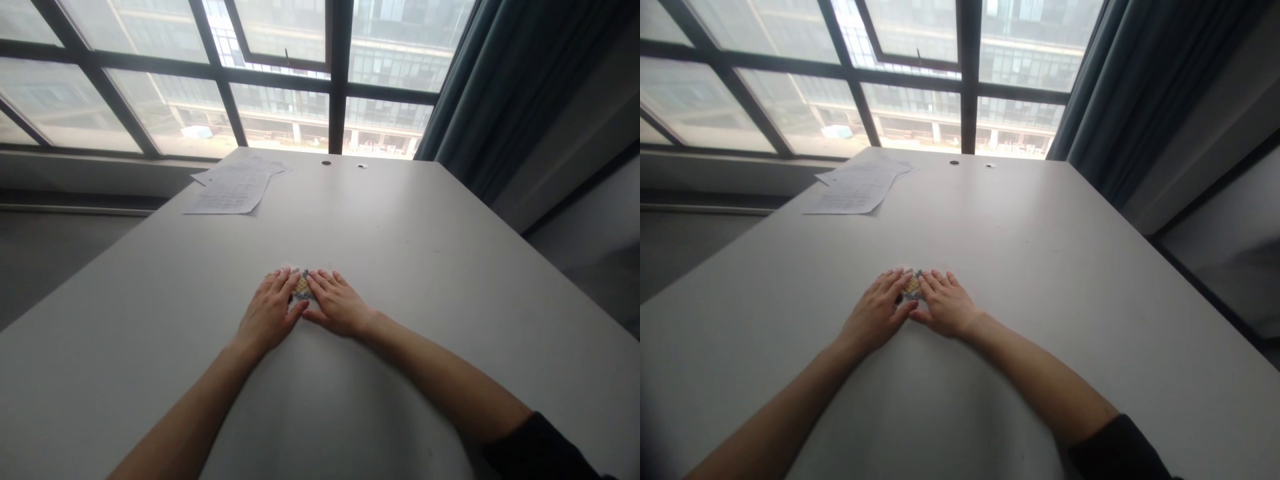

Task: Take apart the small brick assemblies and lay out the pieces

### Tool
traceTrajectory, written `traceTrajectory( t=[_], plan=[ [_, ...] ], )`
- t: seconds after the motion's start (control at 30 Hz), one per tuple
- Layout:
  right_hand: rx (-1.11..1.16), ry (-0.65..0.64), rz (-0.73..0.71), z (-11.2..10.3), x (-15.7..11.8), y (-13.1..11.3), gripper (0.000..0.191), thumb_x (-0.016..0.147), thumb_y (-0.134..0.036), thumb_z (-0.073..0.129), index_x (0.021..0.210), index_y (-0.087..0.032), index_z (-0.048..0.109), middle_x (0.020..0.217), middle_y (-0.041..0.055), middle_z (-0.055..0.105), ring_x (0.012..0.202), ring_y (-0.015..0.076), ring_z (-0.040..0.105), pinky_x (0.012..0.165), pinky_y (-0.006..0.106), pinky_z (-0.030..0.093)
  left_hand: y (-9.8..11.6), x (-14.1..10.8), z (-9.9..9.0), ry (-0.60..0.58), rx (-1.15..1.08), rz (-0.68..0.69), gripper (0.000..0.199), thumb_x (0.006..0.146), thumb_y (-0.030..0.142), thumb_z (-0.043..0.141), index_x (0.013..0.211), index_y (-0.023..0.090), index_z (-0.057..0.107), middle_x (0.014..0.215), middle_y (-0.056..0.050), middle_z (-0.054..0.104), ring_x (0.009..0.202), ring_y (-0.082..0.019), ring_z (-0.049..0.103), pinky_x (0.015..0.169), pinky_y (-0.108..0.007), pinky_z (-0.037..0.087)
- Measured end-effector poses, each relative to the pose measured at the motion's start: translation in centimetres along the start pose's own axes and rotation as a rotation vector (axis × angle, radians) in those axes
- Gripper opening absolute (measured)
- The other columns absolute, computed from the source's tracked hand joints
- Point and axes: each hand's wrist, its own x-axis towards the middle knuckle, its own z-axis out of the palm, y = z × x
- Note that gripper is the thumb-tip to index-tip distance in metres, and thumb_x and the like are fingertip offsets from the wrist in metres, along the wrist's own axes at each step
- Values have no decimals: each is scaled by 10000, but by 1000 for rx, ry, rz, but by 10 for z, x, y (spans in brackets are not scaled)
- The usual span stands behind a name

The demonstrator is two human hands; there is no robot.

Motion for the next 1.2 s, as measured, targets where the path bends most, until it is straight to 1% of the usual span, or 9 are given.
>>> traceTrajectory(
  t=[0.4, 0.57, 0.67, 0.77, 0.9, 1.0, 1.07, 1.13, 1.2],
  plan=[
    [24, -14, -26, 1, -1, -2, 676, 945, -514, 427, 1469, -101, 321, 1522, 158, 338, 1420, 299, 268, 1159, 511, 185, -6, 2, 5, 3, -101, -25, 474, 920, 392, 454, 1332, 160, 483, 1449, -130, 441, 1366, -297, 362, 1148, -484, 284],
    [218, 49, -26, -4, -8, 3, 646, 922, -464, 501, 1446, -110, 370, 1498, 155, 385, 1399, 273, 321, 1164, 468, 222, -5, 2, 1, 72, -245, -78, 493, 896, 396, 491, 1327, 157, 478, 1421, -141, 462, 1340, -289, 399, 1135, -481, 313],
    [507, 206, 66, -7, -30, 15, 600, 922, -477, 492, 1416, -145, 419, 1449, 149, 455, 1343, 243, 416, 1125, 425, 325, -10, 1, 0, 192, -437, -197, 522, 887, 460, 506, 1322, 174, 488, 1395, -132, 491, 1322, -286, 427, 1130, -478, 321],
    [792, 431, 236, -8, -62, 35, 588, 904, -545, 494, 1357, -171, 491, 1386, 156, 520, 1292, 267, 477, 1092, 466, 361, -22, 0, 3, 355, -572, -369, 594, 903, 567, 437, 1333, 159, 483, 1373, -155, 508, 1310, -300, 446, 1125, -503, 312],
    [1117, 842, 447, -22, -106, 67, 629, 908, -625, 405, 1347, -182, 490, 1408, 152, 495, 1279, 267, 496, 1085, 497, 356, -34, -2, -5, 562, -672, -469, 682, 939, 615, 303, 1442, 156, 349, 1463, -174, 407, 1366, -290, 380, 1147, -485, 271],
    [1088, 1137, 566, -52, -135, 81, 760, 902, -703, 222, 1406, -168, 413, 1468, 167, 413, 1336, 279, 431, 1115, 544, 279, -21, -3, -36, 697, -751, -320, 751, 903, 684, 306, 1491, 220, 260, 1551, -103, 280, 1434, -268, 248, 1188, -431, 195],
    [939, 1202, 453, -75, -151, 78, 768, 910, -696, 111, 1450, -206, 352, 1515, 130, 351, 1389, 269, 350, 1136, 552, 225, 0, -7, -64, 693, -666, -17, 819, 877, 725, 284, 1514, 219, 194, 1582, -86, 195, 1457, -308, 150, 1201, -470, 132],
    [715, 1107, 197, -90, -166, 66, 807, 880, -743, 127, 1498, -241, 254, 1564, 88, 262, 1433, 284, 247, 1151, 553, 187, 27, -13, -86, 515, -424, 227, 909, 831, 779, 285, 1527, 222, 108, 1603, -62, 91, 1460, -346, 83, 1199, -507, 71],
    [435, 849, -32, -92, -177, 51, 953, 798, -830, 239, 1523, -214, 187, 1588, 92, 186, 1449, 330, 168, 1161, 557, 150, 53, -21, -94, 319, -249, 435, 1012, 772, 837, 274, 1529, 210, 30, 1604, -74, 37, 1456, -368, 65, 1186, -537, 49]
  ],
)
